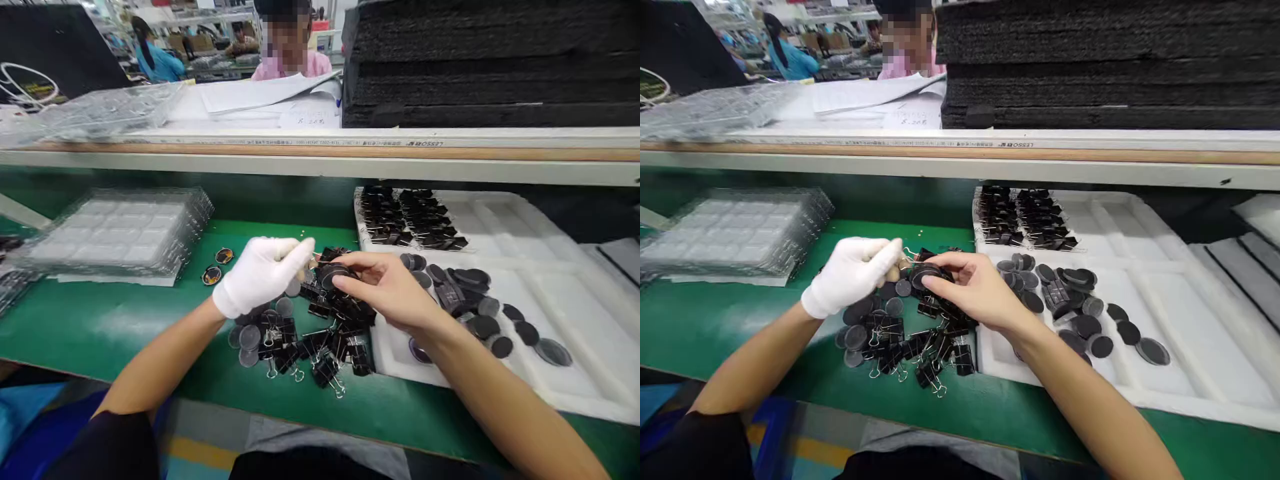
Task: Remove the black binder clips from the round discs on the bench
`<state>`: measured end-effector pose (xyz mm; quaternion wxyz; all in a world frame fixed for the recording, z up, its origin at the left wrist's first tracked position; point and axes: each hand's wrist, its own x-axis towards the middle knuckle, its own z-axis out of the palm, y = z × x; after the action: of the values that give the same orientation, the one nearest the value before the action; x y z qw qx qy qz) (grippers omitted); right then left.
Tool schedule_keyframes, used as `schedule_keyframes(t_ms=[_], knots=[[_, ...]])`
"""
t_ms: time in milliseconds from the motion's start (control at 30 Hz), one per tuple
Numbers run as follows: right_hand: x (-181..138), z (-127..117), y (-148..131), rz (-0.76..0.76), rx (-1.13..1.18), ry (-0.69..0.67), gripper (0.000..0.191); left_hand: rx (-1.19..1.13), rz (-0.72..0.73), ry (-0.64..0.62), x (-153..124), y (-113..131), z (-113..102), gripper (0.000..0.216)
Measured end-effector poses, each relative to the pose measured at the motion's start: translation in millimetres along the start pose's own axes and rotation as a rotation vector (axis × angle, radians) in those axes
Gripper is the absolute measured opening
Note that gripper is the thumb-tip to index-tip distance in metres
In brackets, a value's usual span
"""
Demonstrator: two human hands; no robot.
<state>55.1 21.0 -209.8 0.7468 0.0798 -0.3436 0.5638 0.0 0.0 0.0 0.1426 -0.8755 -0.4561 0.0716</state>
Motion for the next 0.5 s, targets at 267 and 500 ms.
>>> schedule_keyframes(t_ms=[267, 500], knots=[[-4.2, -9.7, -7.2, -0.003, -0.058, -0.161, 0.023, 0.36, -0.09, -0.393, 5.7, -1.0, -7.8, 0.056], [-0.4, -32.4, -15.0, -0.048, -0.387, -0.039, 0.026, 0.285, -0.207, -0.397, 7.7, -2.1, 1.1, 0.059]])
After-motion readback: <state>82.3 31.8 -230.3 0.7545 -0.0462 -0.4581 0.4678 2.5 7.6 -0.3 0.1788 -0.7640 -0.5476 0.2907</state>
